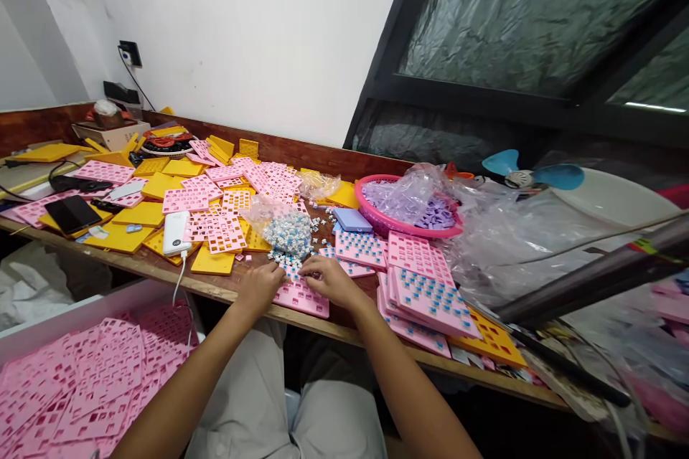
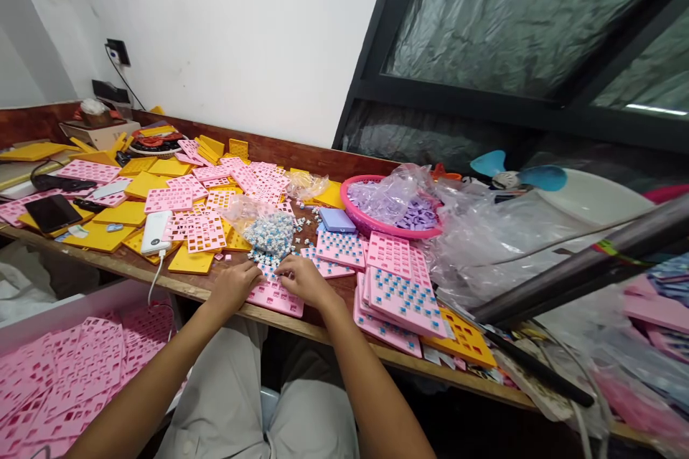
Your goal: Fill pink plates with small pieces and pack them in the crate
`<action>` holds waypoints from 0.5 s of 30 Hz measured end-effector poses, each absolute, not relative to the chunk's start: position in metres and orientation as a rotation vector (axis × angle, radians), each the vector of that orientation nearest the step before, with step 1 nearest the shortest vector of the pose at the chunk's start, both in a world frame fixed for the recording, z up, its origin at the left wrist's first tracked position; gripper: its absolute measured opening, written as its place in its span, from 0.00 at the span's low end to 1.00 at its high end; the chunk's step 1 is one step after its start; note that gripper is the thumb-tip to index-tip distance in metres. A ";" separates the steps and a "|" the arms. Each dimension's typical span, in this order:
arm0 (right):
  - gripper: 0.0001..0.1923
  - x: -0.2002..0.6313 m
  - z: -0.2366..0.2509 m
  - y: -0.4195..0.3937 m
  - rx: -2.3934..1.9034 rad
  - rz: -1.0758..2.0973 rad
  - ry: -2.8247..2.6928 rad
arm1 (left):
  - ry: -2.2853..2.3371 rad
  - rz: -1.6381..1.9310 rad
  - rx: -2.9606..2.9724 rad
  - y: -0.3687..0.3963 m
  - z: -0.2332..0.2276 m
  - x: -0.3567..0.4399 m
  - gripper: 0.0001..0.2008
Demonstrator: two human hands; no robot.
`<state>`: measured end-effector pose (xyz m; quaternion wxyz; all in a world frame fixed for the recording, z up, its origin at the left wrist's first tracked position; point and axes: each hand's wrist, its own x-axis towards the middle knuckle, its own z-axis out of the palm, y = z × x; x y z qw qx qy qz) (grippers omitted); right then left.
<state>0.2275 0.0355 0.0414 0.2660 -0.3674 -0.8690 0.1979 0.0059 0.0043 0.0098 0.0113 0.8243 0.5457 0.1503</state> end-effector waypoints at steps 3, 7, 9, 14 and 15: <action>0.14 0.221 0.030 0.023 -1.039 0.462 -2.375 | 1.719 0.475 2.590 0.003 0.010 0.006 0.14; 0.12 0.222 0.020 0.017 -1.168 0.300 -2.371 | 1.717 0.372 2.648 -0.001 0.018 0.014 0.09; 0.12 0.221 0.020 0.016 -1.250 0.203 -2.418 | 1.761 0.318 2.649 -0.003 0.022 0.019 0.08; 0.15 0.208 0.035 0.012 -1.492 -0.006 -2.576 | 1.828 0.292 2.649 -0.009 0.021 0.022 0.08; 0.14 0.204 0.039 0.011 -1.518 -0.040 -2.616 | 1.820 0.302 2.651 -0.011 0.021 0.021 0.09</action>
